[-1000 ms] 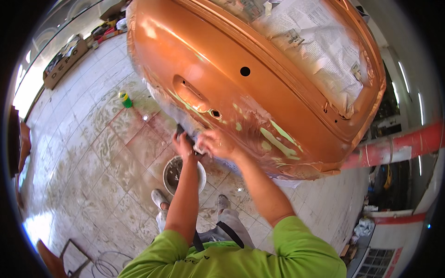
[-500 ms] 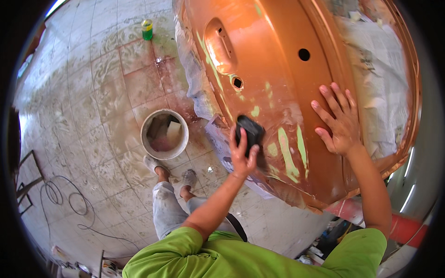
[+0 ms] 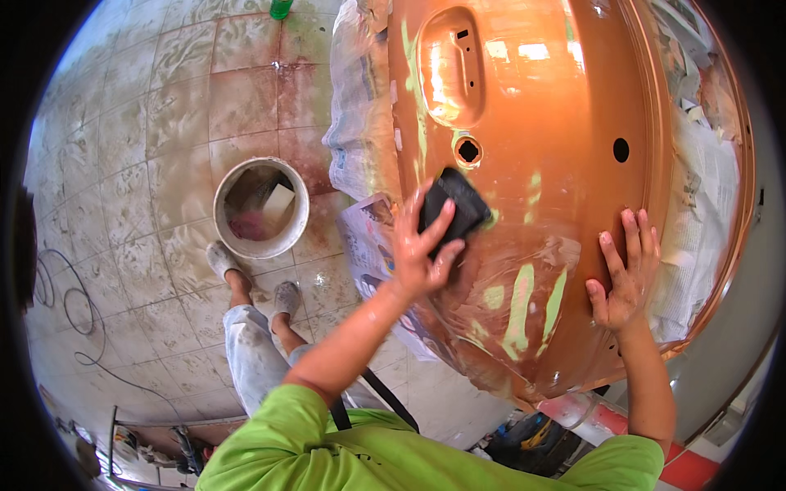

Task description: The person sands the surface of an orange car part using a black sanding block and water from a white bucket. They repeatedly dip the sanding block into the bucket and rub it across the curved surface, occasionally wiping the area with their hand.

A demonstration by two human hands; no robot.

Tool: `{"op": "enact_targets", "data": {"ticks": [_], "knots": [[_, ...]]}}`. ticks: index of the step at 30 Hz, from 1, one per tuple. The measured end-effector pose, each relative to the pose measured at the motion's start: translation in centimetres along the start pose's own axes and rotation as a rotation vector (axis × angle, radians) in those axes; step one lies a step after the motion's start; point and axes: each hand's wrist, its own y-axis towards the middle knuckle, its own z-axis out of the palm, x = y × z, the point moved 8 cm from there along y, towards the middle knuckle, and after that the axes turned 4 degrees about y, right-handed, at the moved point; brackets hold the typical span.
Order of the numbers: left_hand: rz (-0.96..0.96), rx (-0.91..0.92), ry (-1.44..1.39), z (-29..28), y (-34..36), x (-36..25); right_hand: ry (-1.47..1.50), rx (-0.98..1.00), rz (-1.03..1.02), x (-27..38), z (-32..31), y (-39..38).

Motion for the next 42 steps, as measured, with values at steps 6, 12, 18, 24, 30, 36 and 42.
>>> {"op": "enact_targets", "data": {"ticks": [6,12,18,24,30,36,42], "knots": [[-0.07,-0.23,0.14,-2.0,16.5,9.8,-0.023,-0.049,-0.058,-0.3,-0.2,1.8],[0.035,-0.026,0.086,-0.4,6.9,3.9,-0.013,-0.014,-0.025,-0.2,-0.1,0.2],[-0.126,-0.287,0.132,-1.5,11.0,6.5,-0.024,-0.015,-0.042,-0.7,-0.1,0.9],[-0.049,-0.086,0.094,-0.4,7.7,3.0,-0.006,-0.022,-0.023,-0.4,-0.1,0.2],[-0.11,-0.115,0.1,-0.3,5.2,2.7,-0.015,-0.014,-0.034,-0.5,0.1,0.7],[-0.026,-0.11,0.138,-0.9,13.0,5.1,-0.024,-0.024,-0.043,-0.5,0.2,0.9],[-0.026,-0.043,0.036,-0.2,4.7,2.7,-0.003,-0.006,-0.027,0.0,-0.1,0.4]]}}
